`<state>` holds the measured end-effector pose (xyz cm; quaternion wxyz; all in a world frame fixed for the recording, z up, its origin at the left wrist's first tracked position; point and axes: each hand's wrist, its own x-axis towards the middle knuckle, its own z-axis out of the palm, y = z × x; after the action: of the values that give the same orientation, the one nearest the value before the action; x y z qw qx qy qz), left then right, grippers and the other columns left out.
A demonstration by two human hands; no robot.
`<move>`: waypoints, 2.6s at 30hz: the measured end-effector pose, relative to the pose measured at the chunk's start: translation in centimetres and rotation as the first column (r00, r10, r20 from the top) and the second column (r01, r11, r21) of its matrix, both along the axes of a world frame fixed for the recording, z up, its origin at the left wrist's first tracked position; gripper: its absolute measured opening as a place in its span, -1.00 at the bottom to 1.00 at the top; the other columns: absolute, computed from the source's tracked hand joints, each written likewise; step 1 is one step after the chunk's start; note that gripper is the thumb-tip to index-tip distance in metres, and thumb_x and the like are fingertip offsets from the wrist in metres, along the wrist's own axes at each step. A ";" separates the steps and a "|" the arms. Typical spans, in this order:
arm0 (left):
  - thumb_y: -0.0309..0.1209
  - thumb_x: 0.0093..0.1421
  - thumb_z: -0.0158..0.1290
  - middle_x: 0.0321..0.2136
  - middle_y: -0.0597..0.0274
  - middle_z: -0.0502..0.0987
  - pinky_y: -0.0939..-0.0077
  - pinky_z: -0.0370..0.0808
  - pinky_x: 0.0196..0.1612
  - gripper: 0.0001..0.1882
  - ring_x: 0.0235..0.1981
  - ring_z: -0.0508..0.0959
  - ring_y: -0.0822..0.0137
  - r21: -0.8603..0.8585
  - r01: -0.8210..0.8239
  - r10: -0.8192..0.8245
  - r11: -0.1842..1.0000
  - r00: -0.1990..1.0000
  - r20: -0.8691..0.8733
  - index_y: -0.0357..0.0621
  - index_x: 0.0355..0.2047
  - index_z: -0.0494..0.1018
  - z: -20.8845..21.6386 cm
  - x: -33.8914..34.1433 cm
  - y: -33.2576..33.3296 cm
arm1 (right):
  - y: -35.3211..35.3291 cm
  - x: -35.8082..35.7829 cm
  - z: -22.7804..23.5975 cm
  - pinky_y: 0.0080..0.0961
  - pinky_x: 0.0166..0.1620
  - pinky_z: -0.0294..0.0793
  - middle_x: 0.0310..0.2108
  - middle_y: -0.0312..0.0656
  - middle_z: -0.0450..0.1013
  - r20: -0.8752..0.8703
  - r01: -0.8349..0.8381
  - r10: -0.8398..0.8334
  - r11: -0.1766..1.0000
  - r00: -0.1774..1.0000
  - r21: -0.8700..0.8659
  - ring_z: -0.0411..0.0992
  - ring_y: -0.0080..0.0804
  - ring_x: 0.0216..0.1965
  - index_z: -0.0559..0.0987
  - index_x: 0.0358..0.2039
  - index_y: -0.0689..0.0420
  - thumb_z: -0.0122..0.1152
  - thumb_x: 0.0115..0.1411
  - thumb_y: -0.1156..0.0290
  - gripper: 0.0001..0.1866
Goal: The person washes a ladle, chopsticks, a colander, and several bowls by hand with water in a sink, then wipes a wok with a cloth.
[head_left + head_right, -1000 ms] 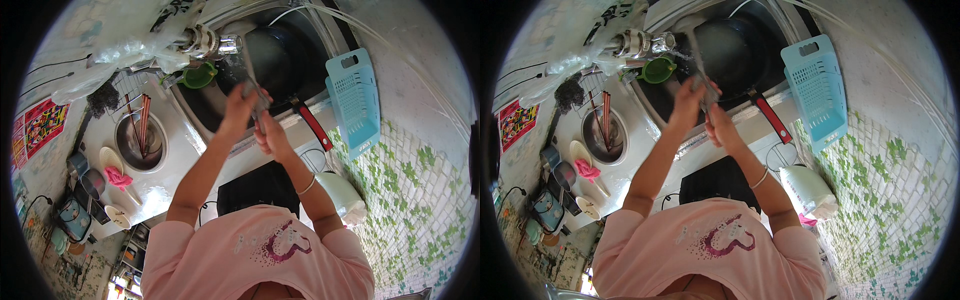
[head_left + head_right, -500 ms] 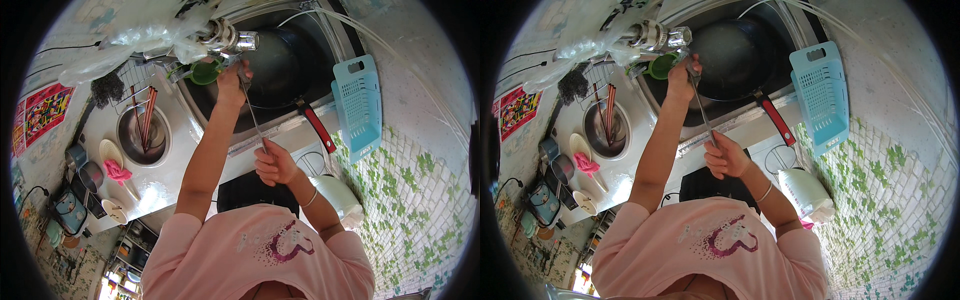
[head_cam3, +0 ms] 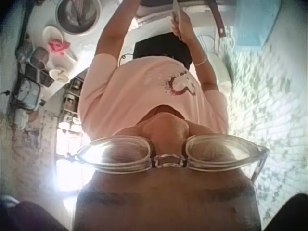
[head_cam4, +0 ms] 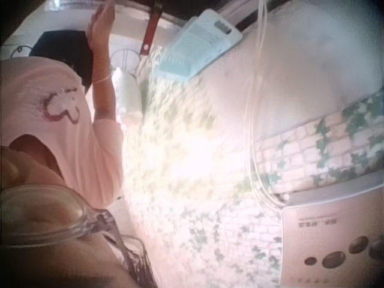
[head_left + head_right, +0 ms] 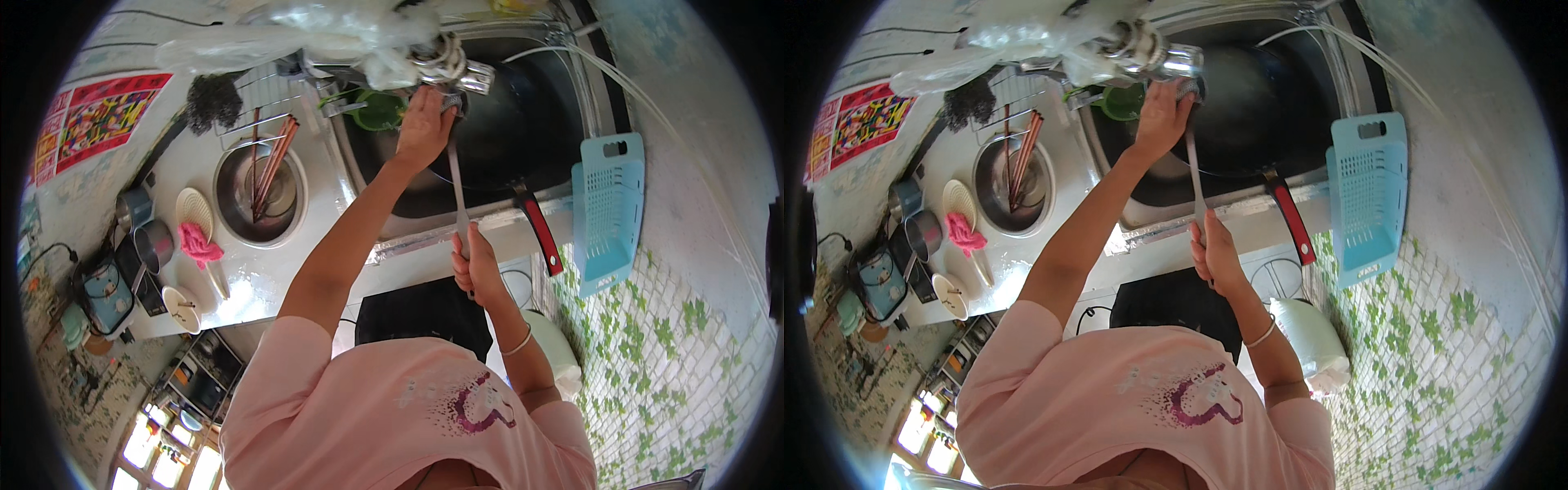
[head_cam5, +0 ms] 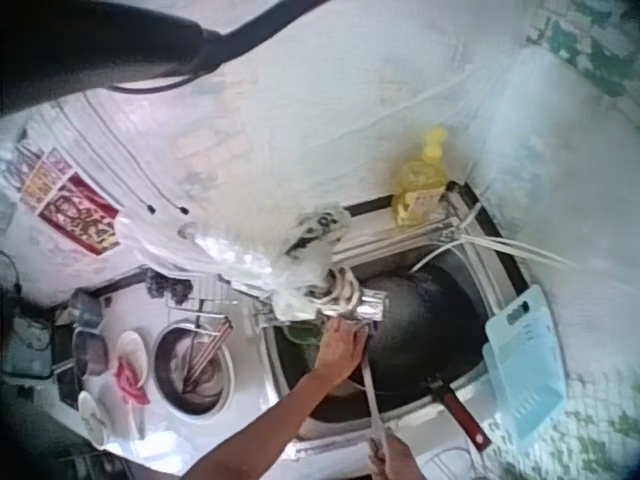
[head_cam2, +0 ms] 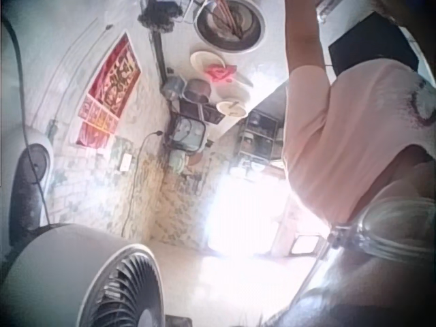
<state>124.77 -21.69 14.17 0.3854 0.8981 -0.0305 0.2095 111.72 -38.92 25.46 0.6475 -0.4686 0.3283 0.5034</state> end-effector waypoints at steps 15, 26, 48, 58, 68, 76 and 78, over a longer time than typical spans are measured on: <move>-0.31 0.21 -0.07 -0.39 0.08 0.53 0.24 0.51 -0.43 -0.73 -0.48 0.57 0.17 -0.366 -0.352 0.150 0.861 0.865 -0.478 -0.28 -0.21 0.33 -1.5 0.2 -0.5 | -2.2 -0.1 0.5 -0.70 -0.77 -0.25 -0.81 -0.48 -0.09 0.049 -0.083 0.082 0.997 0.995 0.008 -0.21 -0.73 -0.84 0.21 -0.50 -0.02 -0.37 0.28 -0.14 -0.54; -0.43 0.22 -0.10 -0.22 0.04 0.49 0.31 0.60 -0.31 -0.81 -0.37 0.57 0.15 -0.782 -0.620 -0.506 0.065 0.655 -0.562 -0.19 -0.17 0.29 0.6 -2.9 -4.0 | -3.5 0.1 -0.6 -0.74 -0.77 -0.18 -0.77 -0.48 0.00 0.135 -0.055 0.076 0.987 0.988 -0.154 -0.13 -0.75 -0.83 0.25 -0.49 -0.03 -0.23 0.30 0.02 -0.66; -0.43 0.01 0.06 -0.68 0.00 0.45 0.35 0.45 -0.77 -0.79 -0.81 0.48 0.20 -0.273 -0.819 0.138 0.505 0.389 -0.911 -0.28 -0.35 0.38 -8.0 -7.1 -0.2 | -10.8 2.5 0.6 -0.70 -0.78 -0.07 -0.76 -0.46 0.10 0.199 -0.063 0.191 0.854 0.961 -0.516 -0.02 -0.72 -0.82 0.27 -0.53 0.01 -0.14 0.28 0.20 -0.74; -0.52 -0.03 0.00 -0.26 -0.20 0.40 0.01 0.43 -0.15 -0.73 -0.21 0.45 -0.19 0.213 -0.579 0.534 0.787 0.467 -0.705 -0.22 -0.28 0.25 -9.2 -6.1 3.8 | -8.7 1.8 -0.1 -0.71 -0.78 -0.11 -0.75 -0.45 0.09 0.096 -0.091 0.137 0.919 0.986 -0.384 -0.04 -0.73 -0.81 0.27 -0.51 0.00 -0.14 0.25 0.19 -0.76; -0.60 -0.07 0.03 -0.15 0.00 0.24 0.23 0.43 -0.23 -0.44 -0.20 0.40 0.03 0.471 -0.259 0.355 0.843 0.926 -0.128 -0.04 0.01 0.26 -0.7 -5.3 1.7 | -4.7 1.8 -3.0 -0.72 -0.76 -0.23 -0.75 -0.47 -0.06 -0.127 0.037 -0.033 0.999 0.991 0.036 -0.20 -0.73 -0.79 0.27 -0.45 -0.01 -0.22 0.29 0.12 -0.74; -0.55 -0.05 0.10 -0.25 0.08 0.27 0.23 0.44 -0.25 -0.53 -0.20 0.41 0.03 0.137 0.080 -0.017 0.987 0.911 -0.412 0.05 -0.09 0.35 -1.7 -0.6 -0.2 | -1.6 1.8 -0.3 -0.74 -0.75 -0.23 -0.75 -0.47 -0.06 -0.143 -0.019 0.038 0.991 0.989 0.134 -0.20 -0.74 -0.79 0.24 -0.43 -0.02 -0.27 0.31 0.10 -0.73; -0.50 -0.02 0.11 -0.27 0.08 0.30 0.30 0.44 -0.23 -0.67 -0.20 0.42 0.05 -0.131 0.073 -0.123 0.989 0.891 -0.437 -0.02 -0.20 0.38 -2.7 -0.5 -0.7 | -1.2 1.7 -0.1 -0.73 -0.76 -0.23 -0.75 -0.46 -0.06 -0.125 -0.038 0.053 0.992 0.991 0.118 -0.20 -0.74 -0.80 0.23 -0.44 -0.03 -0.27 0.32 0.10 -0.72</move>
<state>124.27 -22.44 11.48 0.4414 0.8968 0.0243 -0.0190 113.37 -40.07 25.38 0.6394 -0.4046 0.3288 0.5651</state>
